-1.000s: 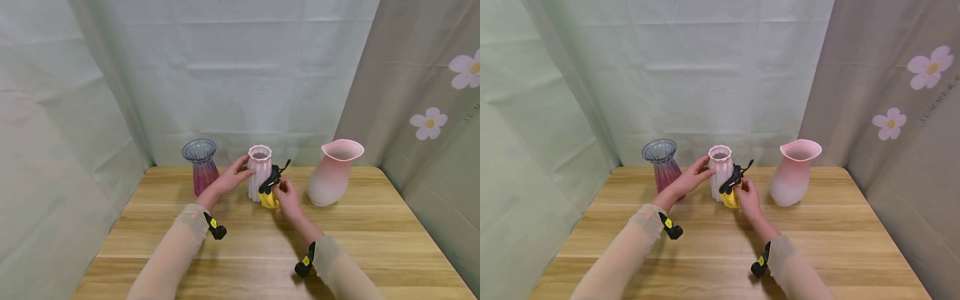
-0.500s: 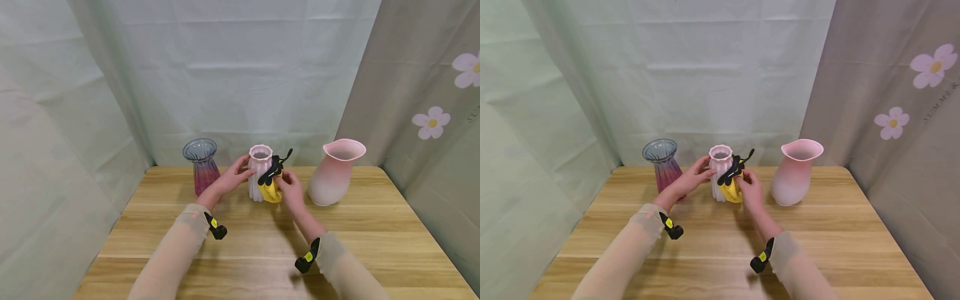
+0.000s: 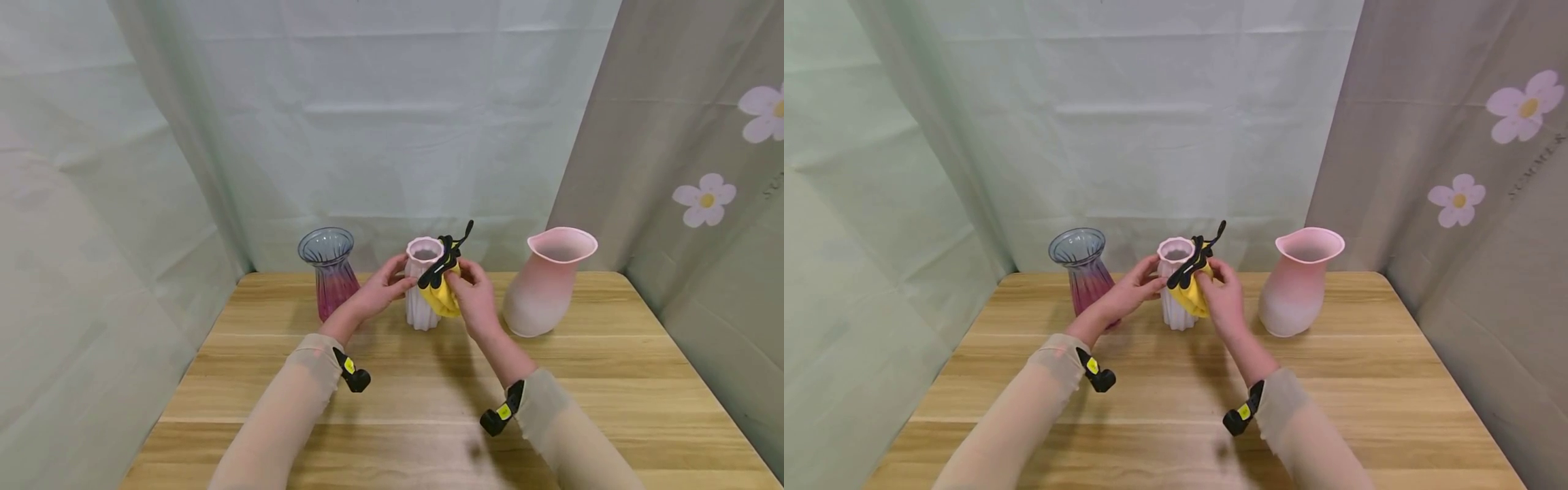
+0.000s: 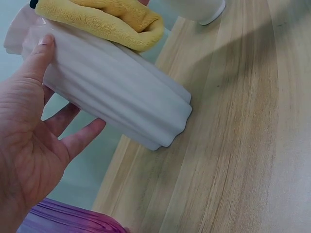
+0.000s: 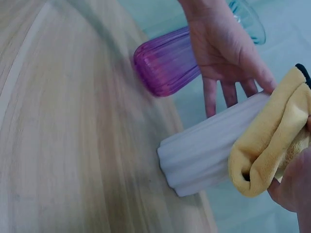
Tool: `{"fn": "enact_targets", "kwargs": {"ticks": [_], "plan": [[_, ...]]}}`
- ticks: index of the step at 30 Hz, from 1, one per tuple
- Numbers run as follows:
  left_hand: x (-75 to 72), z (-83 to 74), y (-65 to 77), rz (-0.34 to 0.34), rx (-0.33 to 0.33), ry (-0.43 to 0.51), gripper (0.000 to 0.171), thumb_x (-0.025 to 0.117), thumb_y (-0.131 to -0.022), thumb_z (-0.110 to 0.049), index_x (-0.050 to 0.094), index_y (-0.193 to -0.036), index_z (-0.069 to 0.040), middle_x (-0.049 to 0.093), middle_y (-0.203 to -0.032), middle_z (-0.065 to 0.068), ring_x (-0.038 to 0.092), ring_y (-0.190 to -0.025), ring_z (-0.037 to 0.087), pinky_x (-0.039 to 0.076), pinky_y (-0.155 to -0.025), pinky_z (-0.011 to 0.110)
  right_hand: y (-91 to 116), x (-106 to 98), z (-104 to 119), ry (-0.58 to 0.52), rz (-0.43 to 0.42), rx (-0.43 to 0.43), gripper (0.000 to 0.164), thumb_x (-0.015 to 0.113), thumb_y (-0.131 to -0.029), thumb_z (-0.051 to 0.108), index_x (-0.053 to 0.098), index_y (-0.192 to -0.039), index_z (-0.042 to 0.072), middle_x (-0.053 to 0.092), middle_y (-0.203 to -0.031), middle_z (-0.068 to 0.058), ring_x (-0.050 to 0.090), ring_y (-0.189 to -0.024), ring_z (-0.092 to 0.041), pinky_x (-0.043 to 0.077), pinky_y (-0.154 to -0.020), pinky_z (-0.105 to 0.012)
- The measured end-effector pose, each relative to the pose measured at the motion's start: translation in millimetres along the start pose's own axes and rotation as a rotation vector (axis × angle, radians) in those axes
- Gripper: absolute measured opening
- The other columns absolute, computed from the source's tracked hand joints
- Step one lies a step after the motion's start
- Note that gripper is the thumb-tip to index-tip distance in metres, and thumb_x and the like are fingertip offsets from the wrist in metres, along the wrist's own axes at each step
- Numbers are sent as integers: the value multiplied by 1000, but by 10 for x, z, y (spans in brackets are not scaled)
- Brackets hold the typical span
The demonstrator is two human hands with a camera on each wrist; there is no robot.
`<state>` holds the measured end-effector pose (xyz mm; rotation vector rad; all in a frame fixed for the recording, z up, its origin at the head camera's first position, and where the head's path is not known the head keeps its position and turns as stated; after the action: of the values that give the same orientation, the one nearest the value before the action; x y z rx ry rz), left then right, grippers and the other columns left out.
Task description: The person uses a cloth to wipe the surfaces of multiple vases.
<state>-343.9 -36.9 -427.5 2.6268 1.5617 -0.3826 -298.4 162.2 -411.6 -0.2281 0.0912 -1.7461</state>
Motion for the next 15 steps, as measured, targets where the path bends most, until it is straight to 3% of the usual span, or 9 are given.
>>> {"fn": "enact_targets", "kwargs": {"ticks": [8, 15], "plan": [[2, 15, -7, -3, 1, -20, 63, 63, -104, -32, 31, -159, -25, 34, -163, 6, 40, -144, 29, 46, -109, 47, -6, -35, -64, 70, 6, -42, 31, 70, -95, 10, 65, -124, -1, 63, -120, -18, 56, -110, -24, 52, -80, -18], [10, 13, -6, -7, 2, -20, 63, 63, -103, -34, 32, -158, -27, 35, -162, 5, 41, -144, 28, 46, -109, 47, 27, -80, -208, 141, 2, -62, 28, 69, -95, 8, 65, -122, -1, 65, -118, -18, 58, -112, -27, 51, -86, -26]]}}
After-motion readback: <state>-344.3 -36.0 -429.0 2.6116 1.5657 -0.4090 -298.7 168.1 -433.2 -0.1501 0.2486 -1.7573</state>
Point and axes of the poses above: each hand's wrist, its own y-axis away from the middle knuckle, its own x-axis out of the palm, z = x × y, the point moved 5 cm from there along -y, towards the middle knuckle
